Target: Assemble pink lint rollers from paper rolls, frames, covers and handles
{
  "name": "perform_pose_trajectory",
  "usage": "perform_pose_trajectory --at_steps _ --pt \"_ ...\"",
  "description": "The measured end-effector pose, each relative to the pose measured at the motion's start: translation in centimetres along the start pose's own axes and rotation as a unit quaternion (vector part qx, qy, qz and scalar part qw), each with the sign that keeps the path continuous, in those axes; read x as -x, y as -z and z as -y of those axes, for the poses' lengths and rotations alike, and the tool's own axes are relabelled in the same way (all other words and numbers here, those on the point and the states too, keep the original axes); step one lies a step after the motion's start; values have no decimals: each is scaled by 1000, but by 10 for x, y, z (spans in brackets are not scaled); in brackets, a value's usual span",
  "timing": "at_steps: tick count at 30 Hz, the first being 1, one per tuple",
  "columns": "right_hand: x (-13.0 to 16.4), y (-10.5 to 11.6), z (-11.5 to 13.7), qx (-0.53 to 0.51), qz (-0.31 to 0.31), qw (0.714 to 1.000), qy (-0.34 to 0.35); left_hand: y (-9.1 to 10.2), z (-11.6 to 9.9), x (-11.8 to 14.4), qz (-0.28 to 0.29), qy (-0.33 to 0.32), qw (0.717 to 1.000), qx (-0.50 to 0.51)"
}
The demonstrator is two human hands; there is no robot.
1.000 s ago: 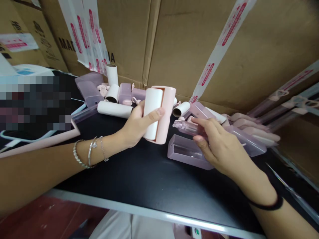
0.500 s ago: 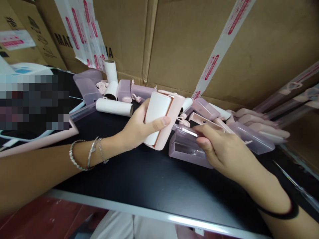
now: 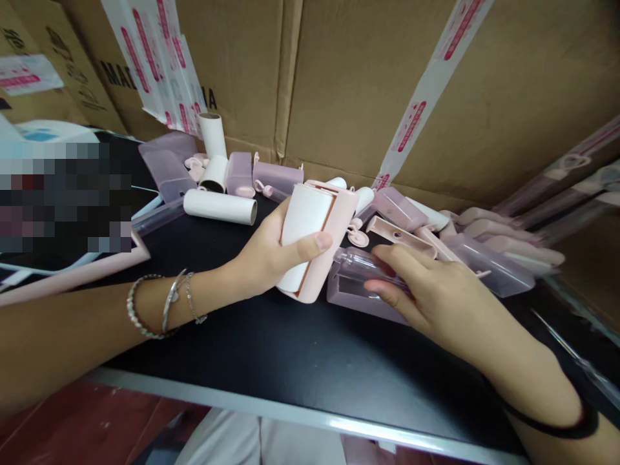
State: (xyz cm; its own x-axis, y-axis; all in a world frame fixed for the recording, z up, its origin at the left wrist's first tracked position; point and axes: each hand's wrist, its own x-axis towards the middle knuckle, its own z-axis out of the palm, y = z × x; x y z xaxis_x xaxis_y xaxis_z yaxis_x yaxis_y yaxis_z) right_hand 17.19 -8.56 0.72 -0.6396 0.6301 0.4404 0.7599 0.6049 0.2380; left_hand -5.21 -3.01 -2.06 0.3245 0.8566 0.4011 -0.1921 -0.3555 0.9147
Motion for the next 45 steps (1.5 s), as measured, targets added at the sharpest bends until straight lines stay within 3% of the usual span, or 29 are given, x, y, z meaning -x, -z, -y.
perform_pose_trajectory --at_steps 4,8,16,21,24,26,28,30,32,33,35,38,42,45 --pt "1 0 3 38 6 999 16 -1 -6 2 24 -26 998 -46" --pt "1 -3 5 54 1 998 38 -3 -10 5 52 -9 997 -52" --pt "-1 3 10 88 -26 995 42 -4 -12 8 53 -28 998 -31" --pt "-1 8 2 101 -65 993 -21 -7 -14 7 37 -2 999 17" --pt "-1 11 -7 83 -162 977 -111 -9 -14 6 -30 16 998 55" --pt "-2 11 -11 -14 -260 943 -205 -8 -13 3 -73 18 994 77" --pt "-6 9 -11 -222 -328 872 -286 -7 -12 1 -104 1 991 88" --pt "-10 5 -6 -484 -291 758 -328 -7 -10 1 -119 -22 989 91" --pt "-15 0 5 -666 -196 640 -330 -9 -9 3 -105 -36 990 85" --pt "-17 -2 12 -711 -161 600 -329 -11 -9 6 -77 -36 993 80" --pt "-20 -5 23 -740 -156 571 -320 -14 -9 11 8 -34 997 62" --pt "-20 -2 26 -706 -232 604 -289 -15 -5 15 92 -56 994 2" --pt "-16 13 11 -579 -346 694 -251 -9 9 11 77 -99 990 -69" --pt "-12 20 -1 -497 -377 741 -247 -4 14 9 109 -53 985 -126"
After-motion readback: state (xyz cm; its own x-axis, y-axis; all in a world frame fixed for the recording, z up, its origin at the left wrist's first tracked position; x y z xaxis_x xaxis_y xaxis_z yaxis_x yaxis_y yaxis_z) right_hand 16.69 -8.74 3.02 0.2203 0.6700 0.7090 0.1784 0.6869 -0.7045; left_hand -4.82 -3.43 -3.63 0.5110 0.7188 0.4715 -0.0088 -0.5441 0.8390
